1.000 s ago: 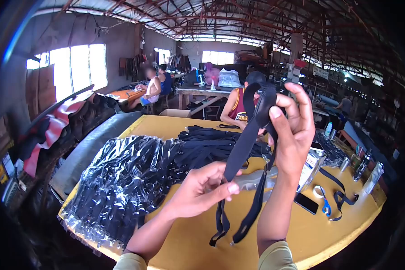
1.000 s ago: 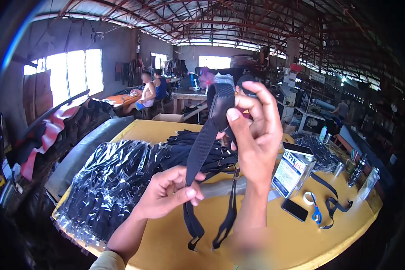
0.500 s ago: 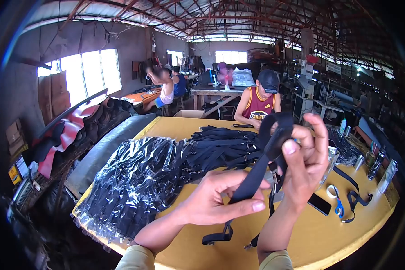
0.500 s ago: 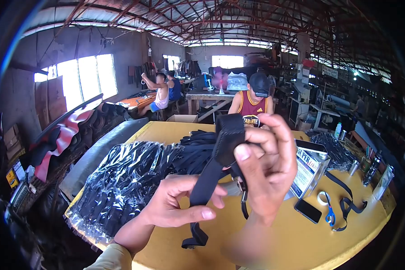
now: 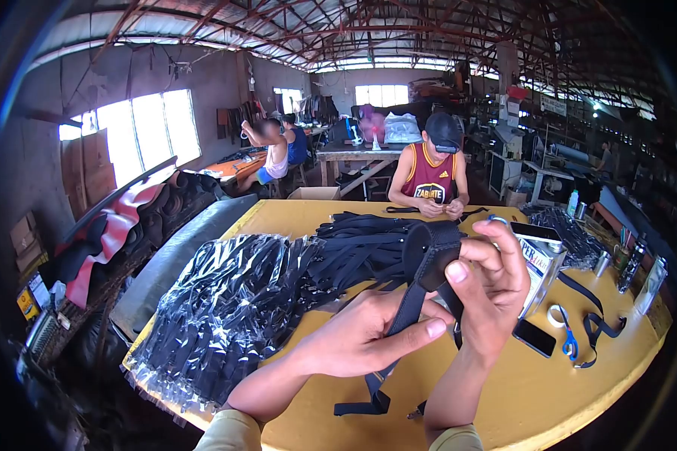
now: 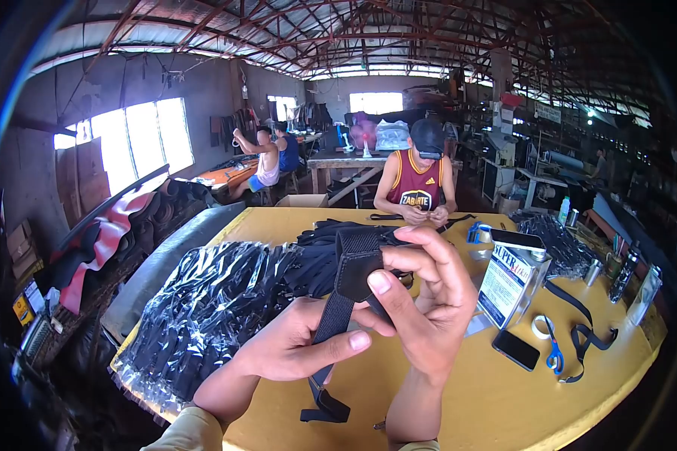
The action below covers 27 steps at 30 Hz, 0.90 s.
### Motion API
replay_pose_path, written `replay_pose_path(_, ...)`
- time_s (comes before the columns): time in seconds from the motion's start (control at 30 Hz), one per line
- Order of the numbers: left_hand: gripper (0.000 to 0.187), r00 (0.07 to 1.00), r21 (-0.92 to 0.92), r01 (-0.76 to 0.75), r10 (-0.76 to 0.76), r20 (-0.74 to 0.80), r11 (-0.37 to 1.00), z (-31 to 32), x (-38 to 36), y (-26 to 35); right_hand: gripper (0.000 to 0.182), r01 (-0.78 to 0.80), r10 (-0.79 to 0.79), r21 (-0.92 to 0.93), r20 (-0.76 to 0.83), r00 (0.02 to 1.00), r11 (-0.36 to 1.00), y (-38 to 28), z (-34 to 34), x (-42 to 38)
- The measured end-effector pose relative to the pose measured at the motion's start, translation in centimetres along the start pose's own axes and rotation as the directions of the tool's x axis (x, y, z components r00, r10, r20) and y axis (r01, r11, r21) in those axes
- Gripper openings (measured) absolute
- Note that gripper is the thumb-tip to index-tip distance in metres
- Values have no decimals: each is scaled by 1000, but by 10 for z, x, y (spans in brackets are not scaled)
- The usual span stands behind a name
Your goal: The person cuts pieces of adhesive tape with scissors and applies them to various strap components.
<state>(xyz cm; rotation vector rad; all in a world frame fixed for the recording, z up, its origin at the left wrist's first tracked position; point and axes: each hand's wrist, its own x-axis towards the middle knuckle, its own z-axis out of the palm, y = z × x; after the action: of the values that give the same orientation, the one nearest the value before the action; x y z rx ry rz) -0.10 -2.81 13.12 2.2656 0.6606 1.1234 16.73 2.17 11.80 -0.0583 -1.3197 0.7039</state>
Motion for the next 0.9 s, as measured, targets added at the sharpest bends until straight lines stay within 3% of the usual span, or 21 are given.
replay_pose_path(0.1,18,990,-68,138,-136,33,988,-1,2,5,47,15,-15,-6,3,1000,1000,5,-3,-3)
replay_pose_path(0.17,18,970,-166,234,-243,-33,958,3,3,-1,45,-21,21,21,19,1000,1000,6,-3,-5)
replay_pose_path(0.23,19,967,-195,213,-236,-100,957,8,6,-10,43,9,-8,-40,27,1000,999,12,-7,-8)
replay_pose_path(0.27,20,959,-224,189,-229,-167,956,9,8,-14,42,-52,53,-43,29,998,998,14,-6,-9)
replay_pose_path(0.4,21,943,-203,240,-277,-183,949,8,13,-19,41,-173,174,-51,13,985,984,23,-6,-9)
replay_pose_path(0.5,20,925,-309,138,-234,-300,941,-3,18,-19,44,-201,202,-21,33,979,979,28,-7,-3)
replay_pose_path(0.57,19,923,-268,145,-228,-311,952,-14,19,-20,48,-247,291,-215,209,934,945,29,-16,2)
replay_pose_path(0.63,19,920,-251,154,-231,-315,956,-19,20,-23,51,-339,388,-220,249,887,915,29,-23,1)
replay_pose_path(0.7,20,916,-244,153,-230,-329,958,-21,21,-23,56,-478,474,-94,391,789,873,28,-27,2)
replay_pose_path(0.77,21,918,-249,190,-262,-298,950,-24,21,-24,62,-488,491,-123,422,762,864,31,-28,2)
replay_pose_path(0.83,23,925,-235,112,-188,-331,966,-23,19,-34,67,-344,403,-213,414,816,915,39,-25,2)
replay_pose_path(0.9,25,913,-265,125,-216,-346,956,-25,19,-37,70,-343,422,-259,387,820,903,42,-20,2)
